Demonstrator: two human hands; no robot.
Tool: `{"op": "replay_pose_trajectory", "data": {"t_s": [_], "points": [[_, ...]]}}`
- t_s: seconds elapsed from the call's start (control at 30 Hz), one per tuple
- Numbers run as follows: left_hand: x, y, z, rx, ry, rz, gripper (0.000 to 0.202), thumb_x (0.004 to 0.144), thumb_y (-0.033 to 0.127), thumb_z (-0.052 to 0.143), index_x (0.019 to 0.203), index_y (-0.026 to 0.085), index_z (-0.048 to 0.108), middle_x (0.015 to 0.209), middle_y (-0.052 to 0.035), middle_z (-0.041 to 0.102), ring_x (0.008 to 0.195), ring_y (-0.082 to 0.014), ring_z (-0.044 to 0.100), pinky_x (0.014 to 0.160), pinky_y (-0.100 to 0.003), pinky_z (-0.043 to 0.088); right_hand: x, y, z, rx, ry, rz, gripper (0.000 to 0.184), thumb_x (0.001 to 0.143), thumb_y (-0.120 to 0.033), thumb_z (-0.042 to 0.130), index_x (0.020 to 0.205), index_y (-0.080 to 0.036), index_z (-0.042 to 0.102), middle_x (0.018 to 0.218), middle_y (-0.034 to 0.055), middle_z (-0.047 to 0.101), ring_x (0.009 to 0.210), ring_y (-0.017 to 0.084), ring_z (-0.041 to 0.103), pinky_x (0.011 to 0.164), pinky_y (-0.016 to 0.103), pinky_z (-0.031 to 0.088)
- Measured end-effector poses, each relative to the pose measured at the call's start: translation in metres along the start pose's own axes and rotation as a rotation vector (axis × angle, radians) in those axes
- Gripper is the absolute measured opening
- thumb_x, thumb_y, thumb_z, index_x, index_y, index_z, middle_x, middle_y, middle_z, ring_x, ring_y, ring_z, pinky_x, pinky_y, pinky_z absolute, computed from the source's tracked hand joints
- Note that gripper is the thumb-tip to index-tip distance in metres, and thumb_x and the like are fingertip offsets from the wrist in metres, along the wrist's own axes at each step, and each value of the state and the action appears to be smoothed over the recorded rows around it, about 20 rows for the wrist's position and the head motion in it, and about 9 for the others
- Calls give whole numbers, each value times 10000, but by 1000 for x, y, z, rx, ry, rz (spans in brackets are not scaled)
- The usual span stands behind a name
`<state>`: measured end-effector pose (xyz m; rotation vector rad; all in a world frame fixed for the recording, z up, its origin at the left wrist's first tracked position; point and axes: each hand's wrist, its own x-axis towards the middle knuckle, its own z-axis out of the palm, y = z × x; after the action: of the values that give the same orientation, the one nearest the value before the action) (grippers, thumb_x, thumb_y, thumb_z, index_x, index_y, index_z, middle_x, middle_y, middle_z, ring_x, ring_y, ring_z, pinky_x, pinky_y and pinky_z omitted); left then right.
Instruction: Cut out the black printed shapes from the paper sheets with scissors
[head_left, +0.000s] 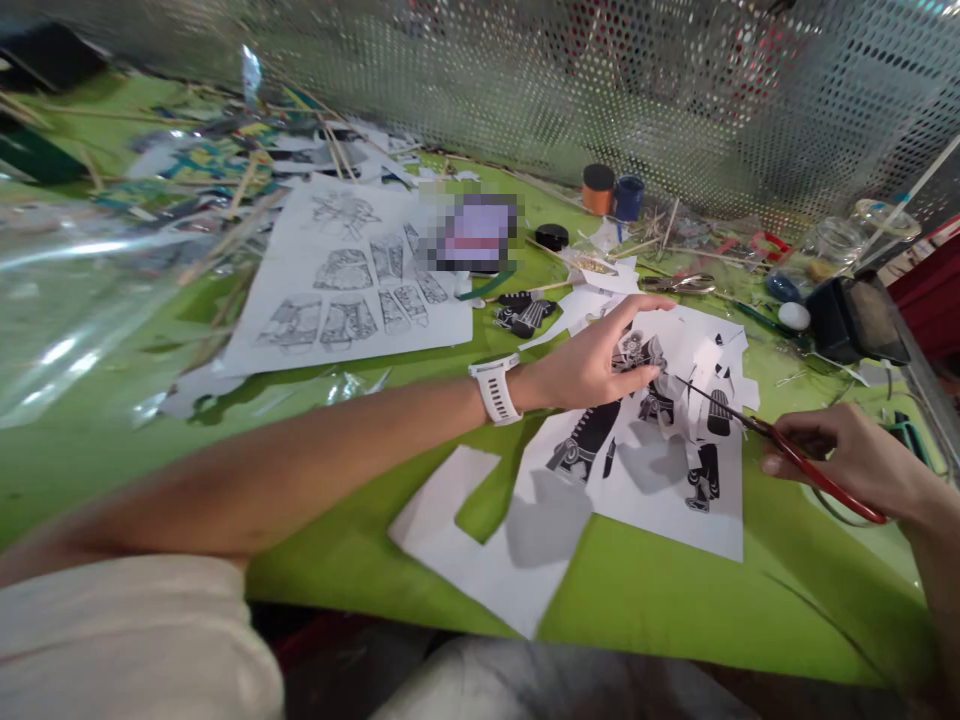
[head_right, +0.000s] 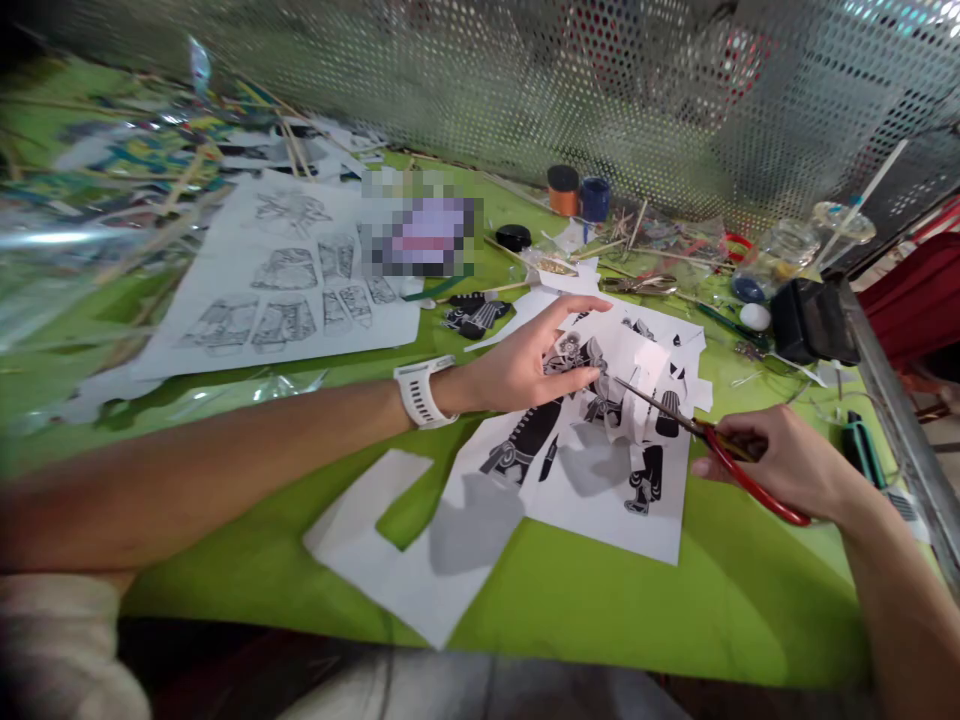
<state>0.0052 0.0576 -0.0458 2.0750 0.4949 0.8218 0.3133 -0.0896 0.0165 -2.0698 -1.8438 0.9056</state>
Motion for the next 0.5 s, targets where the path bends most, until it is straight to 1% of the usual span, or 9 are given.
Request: {"op": "replay_pose_trajectory", "data": {"t_s": [0.07,0.13,0.2,0.3,0.4,0.5], "points": [[-1,-5,1,-21,-32,71,696,932,325,706,1581,236,470,1654,-155,496,1469,-385,528,1116,-473,549,1,1,0,-17,-100,28,482,732,-667,869,611,-234,697,567,6,508,549,161,433,507,322,314],[-2,-7,2,-33,-54,95,723,908,317,721,1585,235,481,1646,-152,509,1497,-394,506,1128,-485,550,2,2,0,-12,-133,41,482,743,-674,858,630,-232,702,585,8,525,565,160,431,518,324,319],[-3,-6,3,-34,-52,62,729,884,307,741,1572,236,511,1625,-152,534,1446,-395,552,1106,-485,565,3,3,0,-10,-155,47,482,743,-678,856,639,-230,711,590,9,540,572,159,434,526,324,323],[-6,0,4,-27,-4,-19,716,861,286,764,1546,246,559,1587,-155,570,1343,-386,617,1047,-481,586,4,1,0,-26,-165,56,503,723,-710,851,629,-235,713,573,5,497,566,156,402,523,323,297],[-9,6,7,-38,66,-31,711,839,277,787,1522,252,590,1567,-165,583,1269,-377,647,965,-463,604,3,-3,1,-39,-150,73,529,688,-740,852,600,-241,698,556,6,482,559,161,394,520,325,282],[-10,8,8,-32,90,-21,698,863,278,773,1531,236,576,1586,-173,559,1286,-374,633,929,-435,601,3,-5,2,-45,-141,76,531,694,-753,834,604,-244,711,556,15,523,565,169,414,529,326,287]]}}
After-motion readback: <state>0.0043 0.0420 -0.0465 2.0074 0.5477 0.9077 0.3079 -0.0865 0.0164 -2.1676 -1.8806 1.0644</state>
